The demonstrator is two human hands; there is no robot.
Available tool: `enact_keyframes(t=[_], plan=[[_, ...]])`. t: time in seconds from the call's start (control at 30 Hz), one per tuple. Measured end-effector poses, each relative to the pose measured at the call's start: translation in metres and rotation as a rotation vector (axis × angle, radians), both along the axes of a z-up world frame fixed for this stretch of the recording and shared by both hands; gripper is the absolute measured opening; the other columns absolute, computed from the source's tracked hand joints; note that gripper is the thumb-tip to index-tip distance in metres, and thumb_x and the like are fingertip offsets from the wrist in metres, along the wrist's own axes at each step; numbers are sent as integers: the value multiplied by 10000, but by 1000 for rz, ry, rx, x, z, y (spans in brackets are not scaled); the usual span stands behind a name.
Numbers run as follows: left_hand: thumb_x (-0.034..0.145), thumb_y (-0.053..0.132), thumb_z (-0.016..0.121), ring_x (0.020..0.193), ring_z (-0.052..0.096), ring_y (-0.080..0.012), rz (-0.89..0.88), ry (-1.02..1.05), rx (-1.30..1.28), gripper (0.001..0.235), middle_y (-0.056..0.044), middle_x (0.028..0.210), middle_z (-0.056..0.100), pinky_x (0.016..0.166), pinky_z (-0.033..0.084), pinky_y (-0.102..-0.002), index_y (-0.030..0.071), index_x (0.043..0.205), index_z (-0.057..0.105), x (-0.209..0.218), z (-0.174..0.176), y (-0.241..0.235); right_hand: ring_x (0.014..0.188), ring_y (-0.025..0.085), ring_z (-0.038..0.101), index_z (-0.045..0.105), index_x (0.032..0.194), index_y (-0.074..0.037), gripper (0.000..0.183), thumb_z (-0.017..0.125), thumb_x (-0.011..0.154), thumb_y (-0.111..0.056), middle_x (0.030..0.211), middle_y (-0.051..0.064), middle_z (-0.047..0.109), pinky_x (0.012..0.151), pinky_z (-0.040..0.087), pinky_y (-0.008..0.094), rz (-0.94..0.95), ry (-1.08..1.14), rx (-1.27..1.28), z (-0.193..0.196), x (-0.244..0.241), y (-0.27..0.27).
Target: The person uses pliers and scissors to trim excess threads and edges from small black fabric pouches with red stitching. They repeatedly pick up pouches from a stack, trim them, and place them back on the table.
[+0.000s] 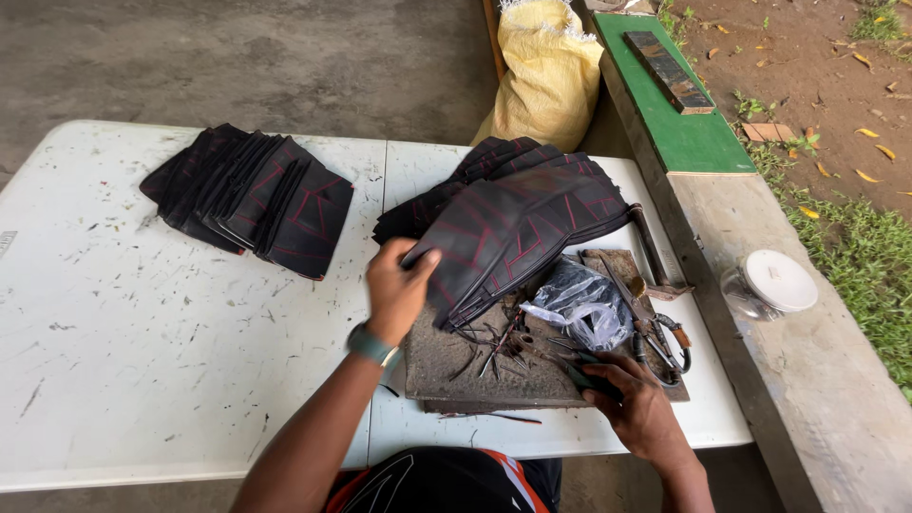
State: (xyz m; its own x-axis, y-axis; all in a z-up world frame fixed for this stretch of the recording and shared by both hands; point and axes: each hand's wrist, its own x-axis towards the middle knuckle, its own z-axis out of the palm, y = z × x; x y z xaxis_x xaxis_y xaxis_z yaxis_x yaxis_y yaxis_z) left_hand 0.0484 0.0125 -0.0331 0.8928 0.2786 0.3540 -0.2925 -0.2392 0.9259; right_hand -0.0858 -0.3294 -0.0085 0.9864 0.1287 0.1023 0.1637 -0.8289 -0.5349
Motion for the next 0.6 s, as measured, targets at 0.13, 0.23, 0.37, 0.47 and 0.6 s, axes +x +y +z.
enact_keyframes(t=[0.13,0.23,0.37,0.47,0.6], plan=[[806,118,820,741,639,-93,-287,306,-441,214,-44,862,716,679,542,-267,0,927,687,-83,-3,24,1140,306,686,764,1090,-92,345,800,764,-200,1282,93,692,952,567,413,41,20,13,-1,7,-7],[783,162,820,720,681,-116,-424,542,-489,259,-49,868,734,603,570,-286,51,976,688,-133,2,22,1145,301,685,761,1065,-82,332,810,758,-201,1279,94,696,959,559,410,31,32,-11,-2,7,-7],[901,509,602,558,683,-155,-720,935,263,409,-41,685,717,473,540,-293,110,904,692,-147,29,49,1114,346,669,765,1009,-58,342,839,709,-204,1204,122,720,936,536,441,104,-98,-73,10,3,-8],[883,694,541,468,678,-148,-656,691,574,647,-40,522,662,460,521,-302,75,765,683,-107,53,70,985,310,743,754,1012,-43,336,840,738,-218,1066,125,763,848,575,417,-39,-58,3,24,3,-6],[918,477,694,812,716,-257,-357,167,628,439,-116,856,726,725,557,-382,43,970,656,13,72,45,845,241,763,772,1014,-55,236,744,812,-174,945,87,796,712,650,326,29,-1,259,30,2,19]])
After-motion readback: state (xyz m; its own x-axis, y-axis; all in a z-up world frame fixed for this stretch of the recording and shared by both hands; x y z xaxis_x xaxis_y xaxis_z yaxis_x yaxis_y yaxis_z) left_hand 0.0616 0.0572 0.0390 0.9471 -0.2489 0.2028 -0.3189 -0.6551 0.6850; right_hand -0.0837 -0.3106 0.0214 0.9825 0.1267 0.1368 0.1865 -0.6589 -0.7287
